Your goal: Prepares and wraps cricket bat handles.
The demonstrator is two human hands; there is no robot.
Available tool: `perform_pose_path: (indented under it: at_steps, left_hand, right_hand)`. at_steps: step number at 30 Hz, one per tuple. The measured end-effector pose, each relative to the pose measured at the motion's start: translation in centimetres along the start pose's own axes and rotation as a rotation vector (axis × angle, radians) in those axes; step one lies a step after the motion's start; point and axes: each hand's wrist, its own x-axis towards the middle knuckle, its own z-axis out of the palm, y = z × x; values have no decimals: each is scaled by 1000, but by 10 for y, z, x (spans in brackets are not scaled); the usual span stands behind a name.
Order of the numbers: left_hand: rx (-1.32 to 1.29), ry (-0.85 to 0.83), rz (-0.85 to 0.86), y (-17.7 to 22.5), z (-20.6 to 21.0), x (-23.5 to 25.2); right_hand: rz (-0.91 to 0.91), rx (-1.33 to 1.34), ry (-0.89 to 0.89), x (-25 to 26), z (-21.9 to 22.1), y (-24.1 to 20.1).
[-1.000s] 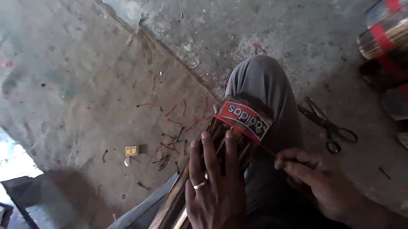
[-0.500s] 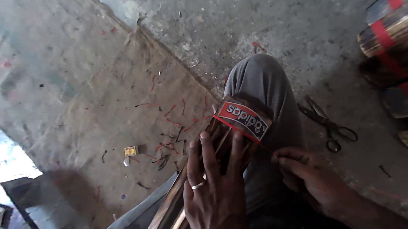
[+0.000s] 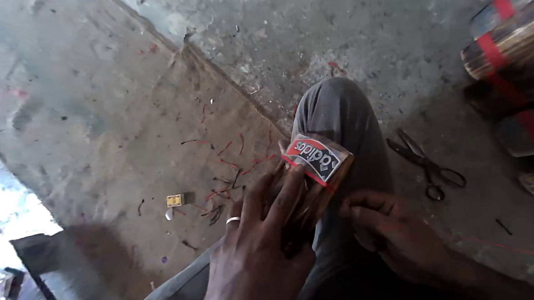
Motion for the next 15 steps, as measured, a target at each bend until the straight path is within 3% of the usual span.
perform_pose_path:
  at_steps: [5, 8, 11, 13, 15]
  left_hand:
    - [-592, -374, -3, -20, -22, -2]
    - [-809, -434, 38, -30, -9, 3]
    - [-655, -193, 56, -31, -8, 2]
    - [-311, 120, 26, -22, 0, -5]
    - [-8, 289, -26, -7, 26, -15]
  right_hand:
    - [-136, 29, -106, 0, 17, -19]
    - [-146, 14, -76, 3, 18, -19]
    - [-106, -71, 2, 16, 16, -17]
    - [-72, -113, 34, 26, 17, -19]
    - [-44, -151, 71, 32, 21, -20]
